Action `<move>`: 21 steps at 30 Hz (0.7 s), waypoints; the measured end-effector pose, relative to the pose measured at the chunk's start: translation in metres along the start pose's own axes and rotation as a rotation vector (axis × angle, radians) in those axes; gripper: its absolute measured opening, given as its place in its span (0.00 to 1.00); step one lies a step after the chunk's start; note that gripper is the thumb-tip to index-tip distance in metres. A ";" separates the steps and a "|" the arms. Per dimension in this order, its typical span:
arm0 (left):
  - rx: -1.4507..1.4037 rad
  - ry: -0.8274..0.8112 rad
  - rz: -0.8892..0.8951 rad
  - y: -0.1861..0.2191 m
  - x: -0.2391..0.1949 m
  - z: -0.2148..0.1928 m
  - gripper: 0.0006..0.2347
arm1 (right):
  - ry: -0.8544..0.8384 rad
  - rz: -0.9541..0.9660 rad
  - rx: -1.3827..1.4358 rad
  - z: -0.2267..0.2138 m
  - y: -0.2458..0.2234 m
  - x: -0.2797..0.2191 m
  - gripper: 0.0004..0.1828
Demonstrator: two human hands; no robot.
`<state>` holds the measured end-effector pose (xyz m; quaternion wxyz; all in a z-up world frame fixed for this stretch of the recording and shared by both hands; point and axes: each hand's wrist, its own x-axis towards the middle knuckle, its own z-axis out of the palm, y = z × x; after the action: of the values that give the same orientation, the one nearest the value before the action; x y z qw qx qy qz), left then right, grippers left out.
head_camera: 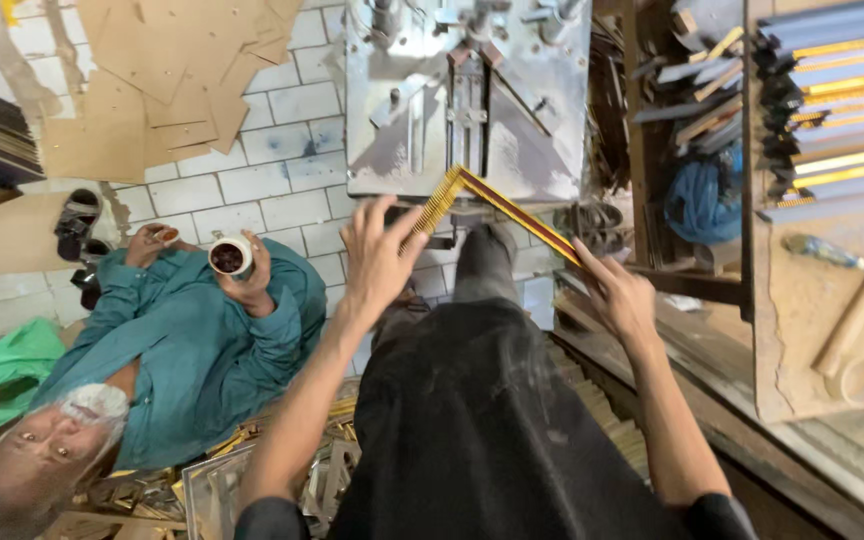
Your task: The person assembles ornate gold and maroon picture frames by joining mitered pieces with a corner-joining machine. They repeatedly pick up frame pieces, align them in the machine, press the handle to join the corners, and place the completed frames on a nearby table.
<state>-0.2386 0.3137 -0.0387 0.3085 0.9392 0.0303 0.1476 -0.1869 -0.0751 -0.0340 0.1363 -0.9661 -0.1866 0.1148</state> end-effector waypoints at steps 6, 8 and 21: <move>-0.216 0.343 0.124 0.071 0.048 0.001 0.13 | 0.759 0.282 -0.180 -0.059 0.140 -0.050 0.22; -0.283 0.285 0.248 0.108 0.099 0.021 0.14 | 0.791 0.405 -0.204 -0.082 0.200 -0.056 0.24; 0.083 -0.063 0.824 0.300 0.471 0.396 0.21 | 0.758 0.808 0.123 -0.115 0.290 0.065 0.42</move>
<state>0.3180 -0.0851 -0.0435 0.1862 0.8884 -0.3520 0.2284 -0.0008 -0.3341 -0.0265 0.1951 -0.9248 0.2676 -0.1871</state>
